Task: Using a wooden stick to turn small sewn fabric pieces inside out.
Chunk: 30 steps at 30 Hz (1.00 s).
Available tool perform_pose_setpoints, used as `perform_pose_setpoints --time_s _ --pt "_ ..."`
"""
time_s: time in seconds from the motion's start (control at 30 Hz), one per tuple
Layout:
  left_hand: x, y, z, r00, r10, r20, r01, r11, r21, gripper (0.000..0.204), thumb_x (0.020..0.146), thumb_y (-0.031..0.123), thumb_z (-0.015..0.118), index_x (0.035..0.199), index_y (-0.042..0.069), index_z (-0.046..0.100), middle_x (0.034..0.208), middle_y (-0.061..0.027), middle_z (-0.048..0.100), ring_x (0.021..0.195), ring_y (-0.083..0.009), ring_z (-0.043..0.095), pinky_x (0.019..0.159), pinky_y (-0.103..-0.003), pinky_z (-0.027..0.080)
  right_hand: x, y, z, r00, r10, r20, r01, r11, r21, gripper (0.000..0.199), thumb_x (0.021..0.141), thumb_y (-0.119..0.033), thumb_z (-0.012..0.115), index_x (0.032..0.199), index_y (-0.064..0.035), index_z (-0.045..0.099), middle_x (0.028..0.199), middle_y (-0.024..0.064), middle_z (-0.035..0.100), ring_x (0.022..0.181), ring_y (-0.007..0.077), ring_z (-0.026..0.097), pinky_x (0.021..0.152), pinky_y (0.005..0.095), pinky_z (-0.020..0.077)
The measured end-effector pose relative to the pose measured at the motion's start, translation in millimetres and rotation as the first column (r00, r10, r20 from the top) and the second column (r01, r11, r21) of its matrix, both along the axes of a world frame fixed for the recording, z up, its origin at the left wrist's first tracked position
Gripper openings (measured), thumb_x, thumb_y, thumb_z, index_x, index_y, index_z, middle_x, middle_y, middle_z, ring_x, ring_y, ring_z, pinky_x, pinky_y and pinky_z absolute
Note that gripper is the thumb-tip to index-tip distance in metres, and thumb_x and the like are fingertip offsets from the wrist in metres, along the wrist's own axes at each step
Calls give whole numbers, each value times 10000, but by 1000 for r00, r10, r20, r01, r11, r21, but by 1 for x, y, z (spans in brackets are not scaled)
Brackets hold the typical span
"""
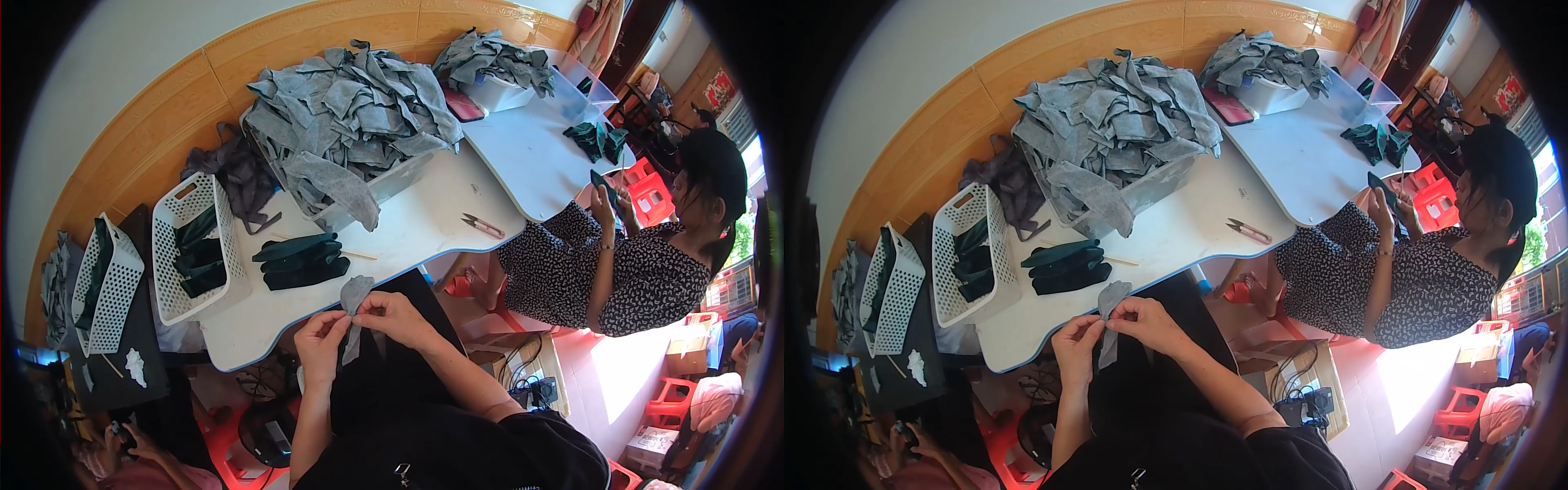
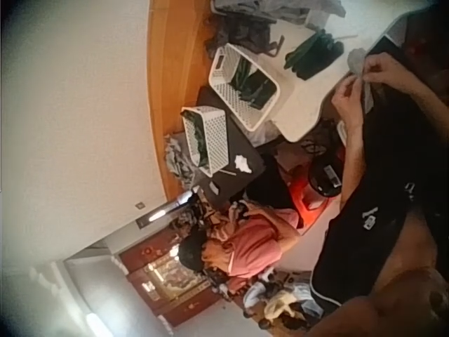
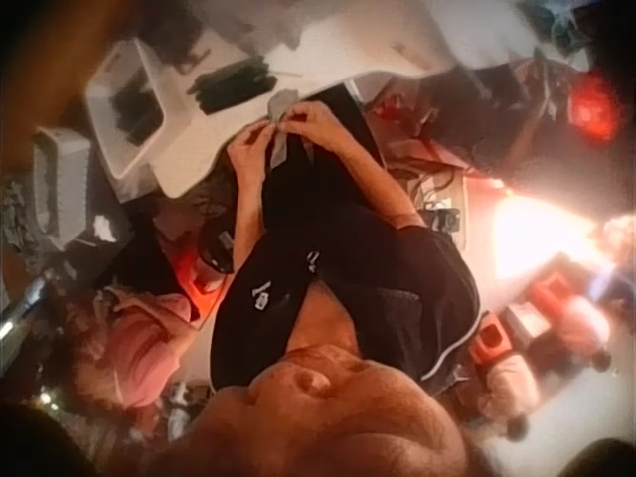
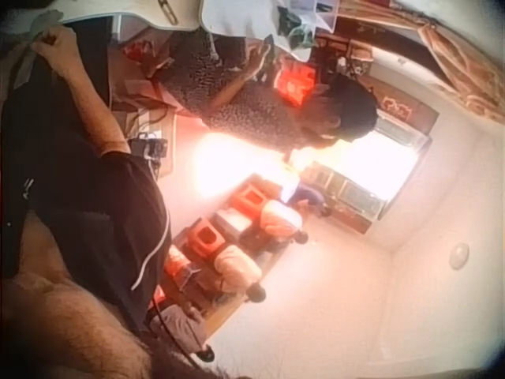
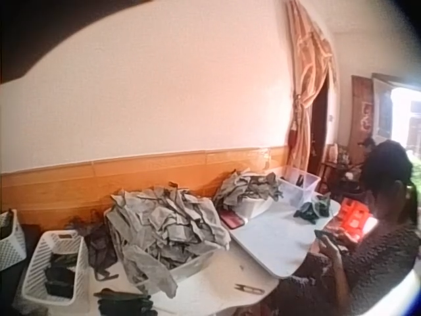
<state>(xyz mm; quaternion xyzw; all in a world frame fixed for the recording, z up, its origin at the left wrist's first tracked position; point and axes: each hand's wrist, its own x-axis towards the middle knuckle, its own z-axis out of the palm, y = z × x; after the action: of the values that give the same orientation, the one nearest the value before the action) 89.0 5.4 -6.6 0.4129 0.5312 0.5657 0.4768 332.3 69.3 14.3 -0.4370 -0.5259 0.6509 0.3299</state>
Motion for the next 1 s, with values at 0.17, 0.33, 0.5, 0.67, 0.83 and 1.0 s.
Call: perform_pose_setpoints --time_s 0.17,0.33,0.5,0.67,0.83,1.0 --pt "-9 -9 -18 926 -51 375 135 970 -200 92 1235 21 935 1318 -14 954 1190 -28 903 995 -99 807 900 -274 644 -7 -10 6 998 -2 -64 1 1000 -1 180 1159 -166 1013 1199 -25 909 1095 -36 844 997 68 745 900 292 606" --pt "20 -12 -20 913 -33 406 92 988 -125 91 1266 66 916 1328 5 944 1113 -27 898 953 -115 806 887 -301 655 -20 -26 8 923 -342 177 249 880 405 192 1119 -152 955 1173 -12 835 1081 58 808 933 118 727 827 358 603" --pt "11 -18 -31 890 -68 450 170 967 -189 117 1287 117 907 1333 13 936 1126 -46 917 978 -135 845 914 -323 690 -16 -28 13 960 -192 205 174 980 101 188 1168 -150 928 1249 8 869 1251 93 855 1043 141 784 915 370 646" --pt "9 -23 -27 879 -57 474 166 968 -191 111 1279 107 911 1320 7 937 1127 -52 924 990 -138 861 933 -326 706 -14 -22 9 995 -93 45 85 985 148 289 1261 -121 892 1524 -18 951 1210 35 886 1071 92 799 985 321 661" --pt "4 -27 -8 912 -94 400 175 970 -171 83 1281 93 900 1296 15 926 1128 -54 920 996 -149 864 946 -330 706 -17 -26 5 953 -99 -287 59 988 -145 224 1272 -123 892 1454 -6 951 1265 5 902 1127 81 803 1028 298 655" --pt "3 -23 -3 917 -114 381 190 967 -169 113 1303 143 885 1356 46 908 1222 -45 935 1112 -164 882 1010 -359 701 -36 -40 -16 933 -245 -265 222 969 -112 242 1254 -131 904 1439 21 946 1252 13 919 1138 85 820 1029 302 662"
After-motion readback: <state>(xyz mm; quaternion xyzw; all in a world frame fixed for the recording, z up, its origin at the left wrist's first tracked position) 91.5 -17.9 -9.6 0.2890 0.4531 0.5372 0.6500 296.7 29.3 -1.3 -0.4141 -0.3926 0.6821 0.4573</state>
